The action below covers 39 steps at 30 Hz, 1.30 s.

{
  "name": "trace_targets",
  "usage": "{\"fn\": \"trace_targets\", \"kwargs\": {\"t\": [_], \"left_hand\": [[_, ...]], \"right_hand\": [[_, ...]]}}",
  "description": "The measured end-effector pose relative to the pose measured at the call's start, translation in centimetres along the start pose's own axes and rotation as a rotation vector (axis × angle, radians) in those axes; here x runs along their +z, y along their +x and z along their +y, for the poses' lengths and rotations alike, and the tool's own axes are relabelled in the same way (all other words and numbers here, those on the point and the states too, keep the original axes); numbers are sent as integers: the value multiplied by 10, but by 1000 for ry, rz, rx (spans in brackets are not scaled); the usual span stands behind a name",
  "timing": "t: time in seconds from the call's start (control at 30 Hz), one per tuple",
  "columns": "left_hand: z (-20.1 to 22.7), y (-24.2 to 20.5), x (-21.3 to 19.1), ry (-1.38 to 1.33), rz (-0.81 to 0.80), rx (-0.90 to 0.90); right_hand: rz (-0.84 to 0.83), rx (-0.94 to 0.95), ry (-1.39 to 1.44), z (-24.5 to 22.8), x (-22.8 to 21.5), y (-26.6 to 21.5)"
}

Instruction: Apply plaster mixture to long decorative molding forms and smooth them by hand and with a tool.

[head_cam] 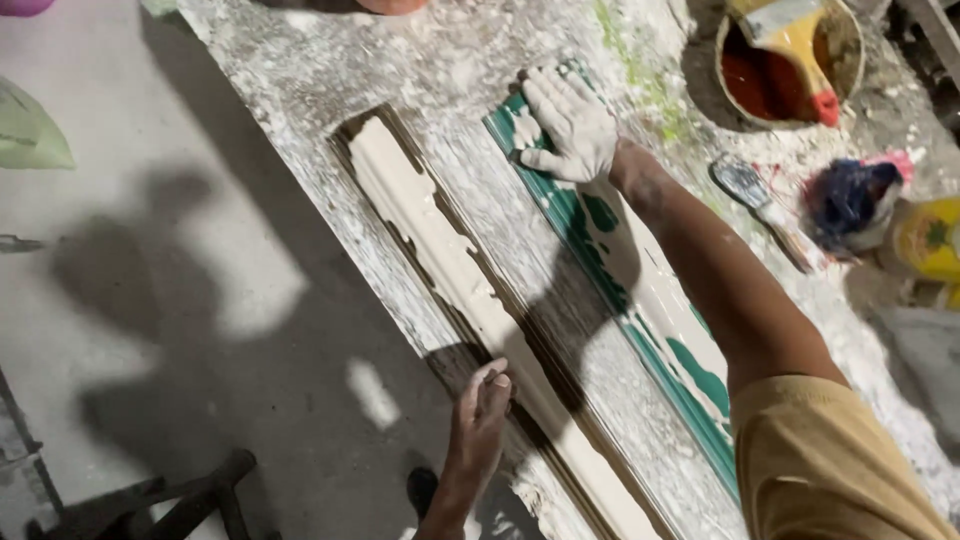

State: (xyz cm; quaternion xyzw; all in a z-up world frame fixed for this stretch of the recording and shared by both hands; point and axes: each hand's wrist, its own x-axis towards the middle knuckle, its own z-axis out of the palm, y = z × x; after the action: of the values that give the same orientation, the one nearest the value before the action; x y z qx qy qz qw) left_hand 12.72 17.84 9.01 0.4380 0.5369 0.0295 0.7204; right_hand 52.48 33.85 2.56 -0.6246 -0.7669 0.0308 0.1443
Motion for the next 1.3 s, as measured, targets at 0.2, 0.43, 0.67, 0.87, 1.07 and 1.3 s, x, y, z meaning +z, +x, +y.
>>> {"fn": "trace_targets", "kwargs": {"t": [0.2,0.43,0.67,0.87,1.07,1.3], "left_hand": [[-77,-12,37,-171,7,180],[-174,-69,114,-271,-144,245],[-272,-203,224,-184,-166,136],[-379,-269,343,-97,-357,118],[-471,-335,486,7,-407,63],[-568,-426,626,485,-189,297]], "right_hand": [[-21,-9,92,-51,-44,-120],[100,-71,77,-121,-69,-356],[33,20,145,-211,-109,-632],[59,43,182,-288,-152,-837],[109,107,292,-349,-181,-1040],[168,170,328,-415,-216,-1278]]}}
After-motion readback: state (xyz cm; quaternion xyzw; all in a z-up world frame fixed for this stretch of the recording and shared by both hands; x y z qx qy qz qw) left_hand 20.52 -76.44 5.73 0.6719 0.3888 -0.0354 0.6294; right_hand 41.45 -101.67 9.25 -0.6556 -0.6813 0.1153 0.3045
